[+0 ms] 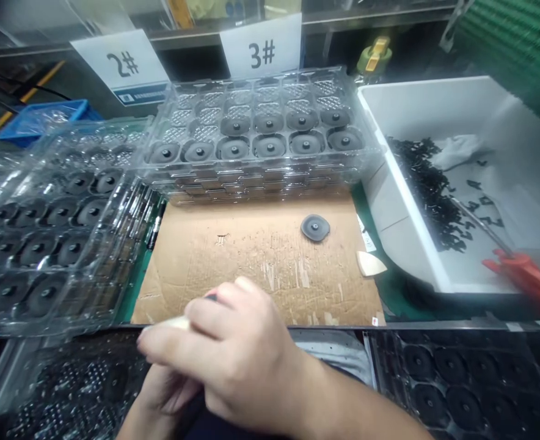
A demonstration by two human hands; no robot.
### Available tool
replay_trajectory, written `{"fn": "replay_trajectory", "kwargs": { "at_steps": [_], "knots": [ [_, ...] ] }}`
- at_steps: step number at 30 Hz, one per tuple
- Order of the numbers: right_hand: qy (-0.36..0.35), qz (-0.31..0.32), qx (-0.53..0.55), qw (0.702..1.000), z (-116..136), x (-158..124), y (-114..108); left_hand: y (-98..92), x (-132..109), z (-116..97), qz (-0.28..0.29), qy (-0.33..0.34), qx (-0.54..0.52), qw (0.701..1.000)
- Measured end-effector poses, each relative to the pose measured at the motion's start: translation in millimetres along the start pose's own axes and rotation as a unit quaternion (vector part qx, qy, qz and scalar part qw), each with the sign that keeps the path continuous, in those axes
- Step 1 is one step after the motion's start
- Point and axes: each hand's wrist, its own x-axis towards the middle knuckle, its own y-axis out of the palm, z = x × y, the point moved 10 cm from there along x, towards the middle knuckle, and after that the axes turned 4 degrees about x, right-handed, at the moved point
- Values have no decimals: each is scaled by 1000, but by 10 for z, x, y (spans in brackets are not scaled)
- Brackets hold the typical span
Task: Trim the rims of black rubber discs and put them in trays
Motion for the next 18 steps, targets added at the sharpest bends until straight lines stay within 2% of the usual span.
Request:
{"fn": "replay_trajectory", "kwargs": {
  "at_steps": [2, 4, 6, 8, 9, 11, 13, 14, 16, 18],
  "knots": [
    [75, -24, -11, 997, -93, -43, -38, -24, 1, -77, -2, 42, -11, 999],
    [139, -21, -2, 990, -183, -139, -63, -34, -2, -183, 6, 91, -23, 996],
    [172, 16, 83, 982, -243, -241, -22, -13, -3, -250, 24, 114, -32, 993],
    [220, 26, 182, 958, -355, -348, -10, 27, -2, -283, 39, 118, -38, 991],
    [247, 3, 210, 946, -430, -396, -47, 51, -2, -293, 42, 120, -39, 991],
    [279, -82, 211, 933, -543, -457, -196, 89, -3, -297, 39, 122, -36, 991],
    [256, -142, 174, 940, -508, -426, -305, 114, -1, -256, 29, 109, -34, 993],
    [220, -142, 155, 953, -424, -358, -306, 120, 2, -225, 26, 99, -34, 994],
    [141, -93, 126, 977, -229, -188, -208, 116, 7, -176, 24, 82, -31, 996],
    [108, -6, 119, 987, -127, -55, -23, 66, 14, -171, 14, 82, -19, 996]
  ]
}}
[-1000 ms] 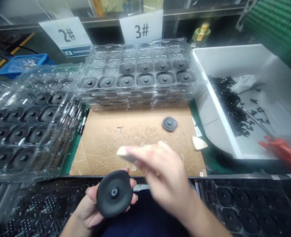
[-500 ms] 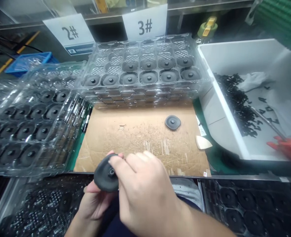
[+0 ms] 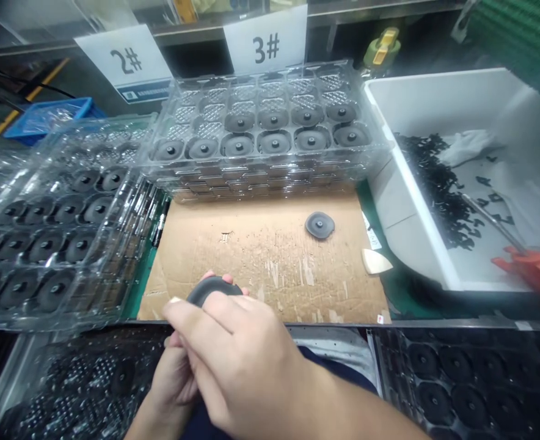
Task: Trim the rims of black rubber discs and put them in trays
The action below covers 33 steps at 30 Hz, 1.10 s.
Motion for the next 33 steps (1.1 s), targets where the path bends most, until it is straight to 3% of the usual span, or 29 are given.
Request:
{"fn": "replay_trajectory", "kwargs": {
  "at_steps": [2, 3, 6, 8, 11, 13, 16, 19, 22, 24, 26, 29, 33],
  "knots": [
    [25, 77, -8, 997, -42, 74, 175, -77, 7, -40, -22, 20, 13, 999],
    [38, 85, -13, 996, -70, 108, 205, -102, 8, -51, -31, 25, 16, 999],
    [4, 1, -33, 999, -19, 190, 95, -93, 2, -10, -34, 2, 19, 999],
    [-18, -9, -6, 1000, 10, 173, 73, -73, -9, 9, -26, -15, 14, 999],
    [29, 93, 28, 995, -97, 54, 163, -95, -16, -13, -10, -13, 0, 1000],
    [87, 101, -24, 991, -238, -36, 82, -131, -9, 26, 1, -24, -21, 999],
    [99, 27, -124, 987, -320, -85, -128, -123, 8, 129, 21, -49, -79, 996],
    [50, -69, -91, 992, -383, -122, -232, 22, -5, 185, 74, -70, -122, 987],
    [127, -164, -10, 978, -908, -292, -290, 139, -44, 148, 118, -73, -137, 981],
    [186, -176, -31, 966, -1301, -433, -233, 157, -65, 105, 129, -67, -140, 979],
    [197, -163, -83, 963, -1536, -529, -154, 154, -81, 97, 133, -72, -143, 978],
    [193, -194, -121, 954, -1609, -649, -175, 151, -101, 126, 135, -86, -141, 977],
    [198, -220, -82, 952, -1446, -675, -257, 202, -146, 151, 147, -99, -127, 976]
  ]
}}
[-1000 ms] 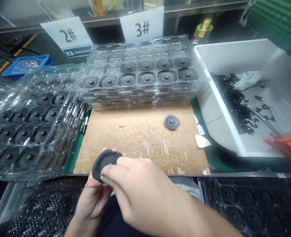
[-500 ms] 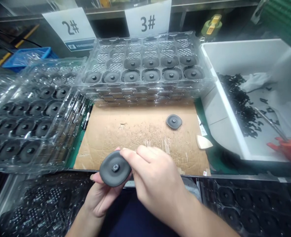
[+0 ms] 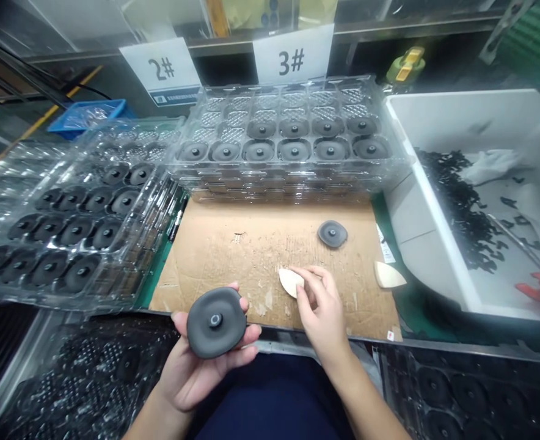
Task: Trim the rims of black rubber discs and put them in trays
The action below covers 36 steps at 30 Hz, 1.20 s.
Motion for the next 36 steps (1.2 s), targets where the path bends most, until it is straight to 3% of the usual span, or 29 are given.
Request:
{"fn": "replay_trajectory", "kwargs": {
  "at_steps": [3, 5, 6, 7, 9, 11, 14, 18, 21, 24, 27, 29, 31, 34, 36],
  "knots": [
    [-6, 63, 60, 996, 135, -4, 106, 36, -24, -34, -10, 16, 51, 999],
    [-14, 88, 77, 993, 182, -22, 182, 64, -50, -152, -21, 76, 177, 981],
    [-15, 96, 79, 992, 188, -37, 213, 90, -73, -229, -30, 117, 279, 953],
    [-13, 103, 78, 992, 186, -56, 242, 132, -104, -302, -42, 161, 394, 904],
    [-4, 119, 80, 990, 186, -104, 280, 220, -164, -362, -64, 218, 590, 775],
    [4, 128, 91, 988, 213, -154, 265, 266, -196, -327, -70, 233, 690, 682],
    [13, 108, 121, 987, 288, -208, 120, 288, -235, -275, -68, 239, 734, 633],
    [31, 101, 183, 977, 404, -287, -44, 321, -288, -255, -61, 241, 741, 624],
    [48, 166, 216, 961, 549, -375, 5, 378, -354, -242, -41, 251, 734, 630],
    [38, 254, 235, 938, 783, -475, 110, 351, -420, -224, -47, 235, 712, 660],
    [15, 295, 254, 921, 940, -532, 174, 319, -477, -189, -56, 213, 696, 684],
    [42, 290, 300, 908, 866, -548, 230, 319, -524, -205, -71, 214, 695, 683],
    [114, 247, 388, 881, 634, -559, 299, 296, -568, -226, -95, 204, 704, 673],
    [270, 178, 514, 794, 172, -711, 543, 199, -637, -193, -117, 165, 727, 656],
    [354, 195, 518, 754, -6, -911, 788, 71, -720, -169, -135, 147, 731, 653]
  ]
}}
